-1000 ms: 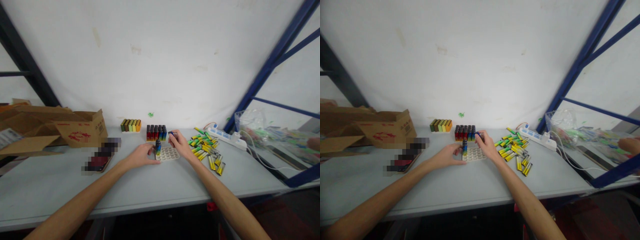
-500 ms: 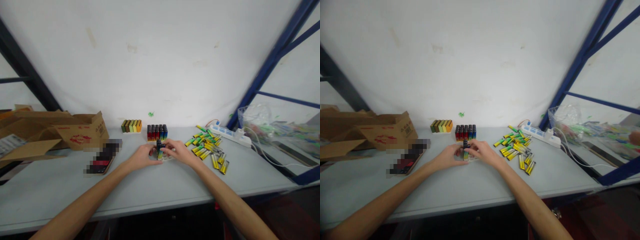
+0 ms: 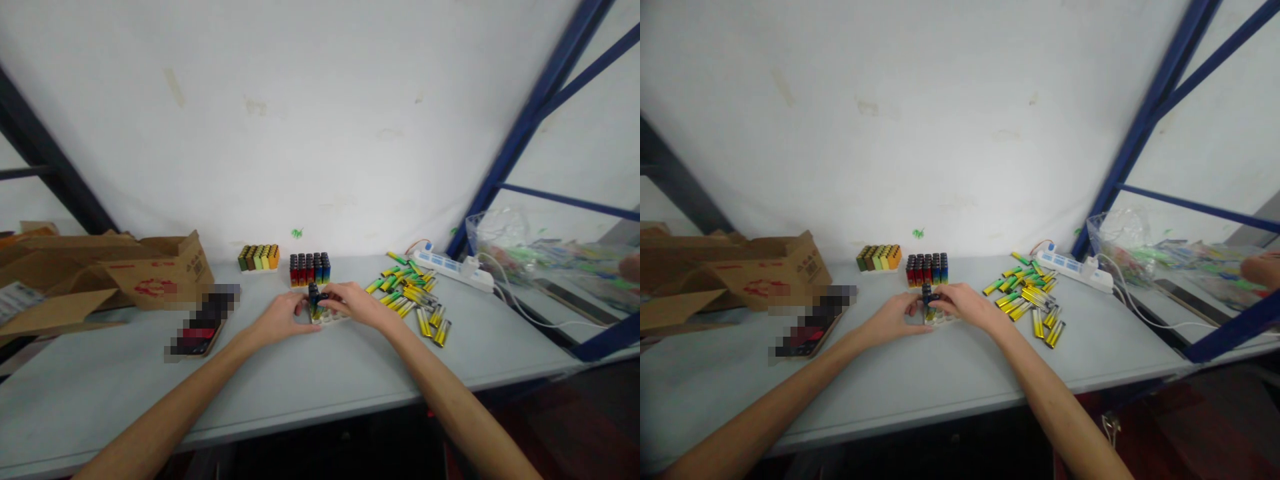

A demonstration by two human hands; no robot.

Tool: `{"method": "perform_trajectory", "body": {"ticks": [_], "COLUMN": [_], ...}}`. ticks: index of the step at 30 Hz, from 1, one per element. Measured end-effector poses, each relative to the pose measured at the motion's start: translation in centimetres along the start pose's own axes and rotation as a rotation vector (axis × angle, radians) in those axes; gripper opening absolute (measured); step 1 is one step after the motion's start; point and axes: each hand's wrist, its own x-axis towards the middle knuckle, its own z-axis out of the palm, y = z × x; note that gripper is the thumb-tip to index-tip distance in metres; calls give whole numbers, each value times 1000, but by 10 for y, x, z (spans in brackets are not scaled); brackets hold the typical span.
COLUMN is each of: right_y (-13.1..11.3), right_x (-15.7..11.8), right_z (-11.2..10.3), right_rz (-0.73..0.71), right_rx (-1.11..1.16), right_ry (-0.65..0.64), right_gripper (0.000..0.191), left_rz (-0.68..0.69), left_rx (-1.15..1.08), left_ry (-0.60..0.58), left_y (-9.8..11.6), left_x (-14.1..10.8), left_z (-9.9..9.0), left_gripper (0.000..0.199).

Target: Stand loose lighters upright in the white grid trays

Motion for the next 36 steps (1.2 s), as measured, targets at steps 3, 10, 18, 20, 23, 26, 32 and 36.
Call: {"method": "perform_trajectory", "body": {"ticks": [3, 10, 18, 20, 23, 26, 32, 36], "right_y": [1, -8, -2, 8, 33, 62, 95, 99], "right_x": [1, 9, -1, -7, -21, -39, -90, -129], "right_z": [-2, 15, 0, -15, -43, -69, -112, -128], "right_rz": [-6, 68, 112, 158, 303, 533, 697, 748], "right_rx": [4, 3, -53, -106, -253, -410, -488, -494], "right_ry": [-22, -8, -61, 45, 254, 384, 385, 350], "right_gripper": [22, 20, 34, 36, 33, 29, 22, 21], "left_rz": [-2, 1, 2, 1, -4, -12, -12, -11], "left_rx": [-13, -29, -9, -4, -4, -8, -1, -3], "left_ry": [-3, 0, -23, -26, -34, -25, -27, -38], "left_y": [0, -4, -3, -2, -1, 0, 1, 0], "left_x": [1, 2, 2, 2, 1, 1, 1, 1], "left_z": [-1, 2, -2, -4, -5, -5, -6, -5], "left_gripper": [55, 51, 53, 53, 55, 55, 53, 52]}}
